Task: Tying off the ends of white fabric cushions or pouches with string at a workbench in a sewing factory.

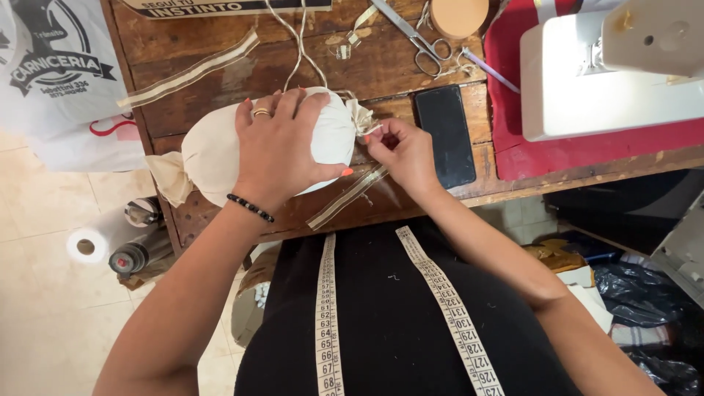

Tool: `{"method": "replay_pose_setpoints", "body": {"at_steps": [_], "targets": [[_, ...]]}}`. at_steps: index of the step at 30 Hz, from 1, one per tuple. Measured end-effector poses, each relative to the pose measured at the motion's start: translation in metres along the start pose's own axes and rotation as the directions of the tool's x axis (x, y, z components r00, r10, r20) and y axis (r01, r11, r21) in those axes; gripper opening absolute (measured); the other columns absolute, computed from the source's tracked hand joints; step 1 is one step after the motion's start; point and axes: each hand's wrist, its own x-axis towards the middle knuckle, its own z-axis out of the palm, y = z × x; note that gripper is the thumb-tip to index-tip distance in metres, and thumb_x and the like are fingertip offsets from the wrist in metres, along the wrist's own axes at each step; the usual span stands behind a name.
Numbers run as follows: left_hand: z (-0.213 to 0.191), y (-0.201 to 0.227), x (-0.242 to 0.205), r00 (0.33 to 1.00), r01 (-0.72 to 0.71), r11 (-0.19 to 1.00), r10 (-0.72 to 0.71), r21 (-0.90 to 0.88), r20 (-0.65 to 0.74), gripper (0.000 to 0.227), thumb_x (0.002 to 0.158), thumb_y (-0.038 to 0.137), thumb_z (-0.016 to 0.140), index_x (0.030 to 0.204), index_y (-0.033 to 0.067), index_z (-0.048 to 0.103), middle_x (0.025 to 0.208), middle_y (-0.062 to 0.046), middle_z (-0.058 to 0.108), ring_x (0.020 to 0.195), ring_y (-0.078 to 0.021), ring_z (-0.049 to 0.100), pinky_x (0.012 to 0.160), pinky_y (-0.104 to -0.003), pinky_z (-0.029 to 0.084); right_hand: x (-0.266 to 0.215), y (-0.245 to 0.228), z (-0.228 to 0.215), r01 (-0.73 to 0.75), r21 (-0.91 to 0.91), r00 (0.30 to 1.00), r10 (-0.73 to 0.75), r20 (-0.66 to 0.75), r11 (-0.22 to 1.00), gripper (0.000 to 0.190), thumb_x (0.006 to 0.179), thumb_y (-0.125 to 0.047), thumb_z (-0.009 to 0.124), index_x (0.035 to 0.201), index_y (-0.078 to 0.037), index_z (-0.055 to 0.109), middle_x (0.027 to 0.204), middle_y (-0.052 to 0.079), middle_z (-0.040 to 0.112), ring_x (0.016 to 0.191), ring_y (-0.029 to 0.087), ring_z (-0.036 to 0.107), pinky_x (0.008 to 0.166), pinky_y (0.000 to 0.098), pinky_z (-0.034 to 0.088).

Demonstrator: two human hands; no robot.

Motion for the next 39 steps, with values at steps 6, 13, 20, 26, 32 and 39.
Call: {"method": "replay_pose_setpoints", "body": {"at_steps": [6,13,20,26,32,39], "targets": [[0.0,-0.014,0.003,0.997,-0.013,1.0,0.013,0.003,-0.079,0.101,0.063,0.068,0.083,0.148,0.0243,0.048,0.143,-0.011,0.053,0.133,-0.0445,0.048,0.11,-0.064,0.027,-0.002,-0.027,-0.012,0.139,-0.112,0.989,-0.132,0.071,0.984,0.008,0.084,-0.008,0.075,0.089,-0.013,0.077,0.073,0.007,0.073,0.067,0.025,0.071,0.065,0.035,0.058],[0.003,-0.01,0.004,0.997,-0.021,1.0,0.022,0.021,-0.068,0.101,0.062,0.07,0.083,0.146,0.0249,0.05,0.141,-0.01,0.055,0.132,-0.044,0.05,0.109,-0.065,0.029,0.002,-0.053,-0.032,0.282,-0.126,0.959,-0.283,0.013,0.951,0.008,0.086,-0.009,0.084,0.089,-0.014,0.08,0.075,0.004,0.072,0.071,0.018,0.07,0.067,0.0262,0.056],[0.008,-0.011,0.002,0.995,-0.021,1.0,0.022,0.017,-0.092,0.102,0.061,0.067,0.084,0.147,0.0243,0.048,0.142,-0.011,0.054,0.134,-0.0435,0.048,0.11,-0.064,0.025,0.02,-0.041,-0.01,0.138,-0.149,0.98,-0.113,0.161,0.979,0.007,0.08,-0.017,0.082,0.086,-0.016,0.077,0.071,0.001,0.072,0.065,0.017,0.07,0.063,0.0302,0.057],[0.008,-0.013,0.004,0.998,-0.039,0.999,0.038,-0.004,-0.058,0.103,0.061,0.069,0.083,0.147,0.026,0.048,0.143,-0.01,0.054,0.135,-0.0434,0.048,0.11,-0.065,0.024,0.02,-0.019,-0.026,0.436,-0.221,0.879,-0.359,0.314,0.872,0.009,0.082,-0.014,0.082,0.087,-0.015,0.075,0.075,0.004,0.07,0.074,0.025,0.071,0.07,0.0339,0.057],[0.007,-0.011,-0.002,0.999,-0.029,1.0,0.03,0.005,-0.041,0.104,0.062,0.069,0.082,0.15,0.0273,0.045,0.146,-0.01,0.052,0.139,-0.0411,0.045,0.112,-0.064,0.022,0.006,-0.005,-0.018,0.154,-0.012,0.97,-0.149,0.192,0.988,0.006,0.085,-0.013,0.078,0.09,-0.014,0.077,0.077,0.001,0.073,0.073,0.015,0.068,0.07,0.0282,0.056],[0.004,-0.012,-0.001,0.998,-0.038,0.999,0.038,0.019,-0.046,0.104,0.064,0.071,0.08,0.151,0.0261,0.044,0.147,-0.011,0.051,0.137,-0.0424,0.045,0.11,-0.064,0.024,-0.012,-0.011,-0.039,0.234,-0.127,0.956,-0.204,0.211,0.964,0.011,0.082,-0.008,0.08,0.092,-0.009,0.077,0.078,0.01,0.072,0.072,0.025,0.073,0.065,0.0308,0.061]]}}
